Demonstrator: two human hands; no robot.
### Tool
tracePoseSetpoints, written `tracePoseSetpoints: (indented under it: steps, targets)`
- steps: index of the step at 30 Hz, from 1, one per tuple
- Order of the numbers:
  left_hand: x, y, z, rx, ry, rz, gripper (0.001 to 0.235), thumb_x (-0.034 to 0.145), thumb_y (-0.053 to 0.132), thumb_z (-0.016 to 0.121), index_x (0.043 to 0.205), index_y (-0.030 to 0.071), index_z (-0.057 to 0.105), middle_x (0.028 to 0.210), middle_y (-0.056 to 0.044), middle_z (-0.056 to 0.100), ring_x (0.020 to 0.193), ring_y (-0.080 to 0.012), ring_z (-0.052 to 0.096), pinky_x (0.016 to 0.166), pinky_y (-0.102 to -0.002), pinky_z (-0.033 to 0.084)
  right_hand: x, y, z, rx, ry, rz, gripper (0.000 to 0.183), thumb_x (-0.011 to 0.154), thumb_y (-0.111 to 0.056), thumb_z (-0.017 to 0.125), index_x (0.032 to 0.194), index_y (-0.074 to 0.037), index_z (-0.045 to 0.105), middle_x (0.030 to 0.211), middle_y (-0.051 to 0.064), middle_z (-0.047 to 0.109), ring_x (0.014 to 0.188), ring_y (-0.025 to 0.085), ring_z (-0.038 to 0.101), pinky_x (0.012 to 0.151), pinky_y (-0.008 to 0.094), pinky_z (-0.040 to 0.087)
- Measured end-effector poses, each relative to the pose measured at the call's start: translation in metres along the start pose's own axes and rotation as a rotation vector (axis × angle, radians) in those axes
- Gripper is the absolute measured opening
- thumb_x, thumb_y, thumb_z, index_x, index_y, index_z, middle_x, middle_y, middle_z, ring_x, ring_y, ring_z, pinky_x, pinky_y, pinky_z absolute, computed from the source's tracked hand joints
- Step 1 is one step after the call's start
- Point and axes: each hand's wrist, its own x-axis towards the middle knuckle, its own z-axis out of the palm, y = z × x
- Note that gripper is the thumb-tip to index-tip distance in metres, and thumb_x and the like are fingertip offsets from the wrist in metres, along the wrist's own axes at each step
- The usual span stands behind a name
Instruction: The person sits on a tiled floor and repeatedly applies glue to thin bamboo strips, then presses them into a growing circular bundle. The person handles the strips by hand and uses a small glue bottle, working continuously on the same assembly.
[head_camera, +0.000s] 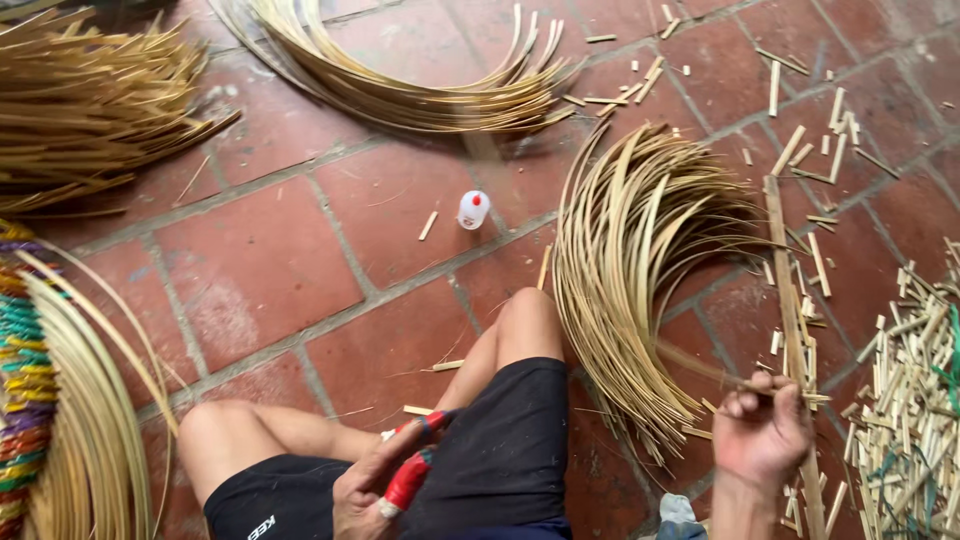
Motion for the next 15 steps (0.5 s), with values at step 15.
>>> tracePoseSetpoints:
  steps: [15]
  targets:
    - [0.046,0.009,0.040,-0.392,-0.098,-0.400,0.078,0.098,0.045,0.054,0.161,0.010,0.025,0.145,-0.029,0.058,0.117,-0.0359,0.068,0.091,-0.043,0.058,-0.032,0.116,-0.077,-0.556,0.193,0.705,0.043,0.107,-0.031,0.055,0.118,0.009,0.065,0.098,0.020,0.074,0.071,0.019,0.067,0.058,0.030,0.057]
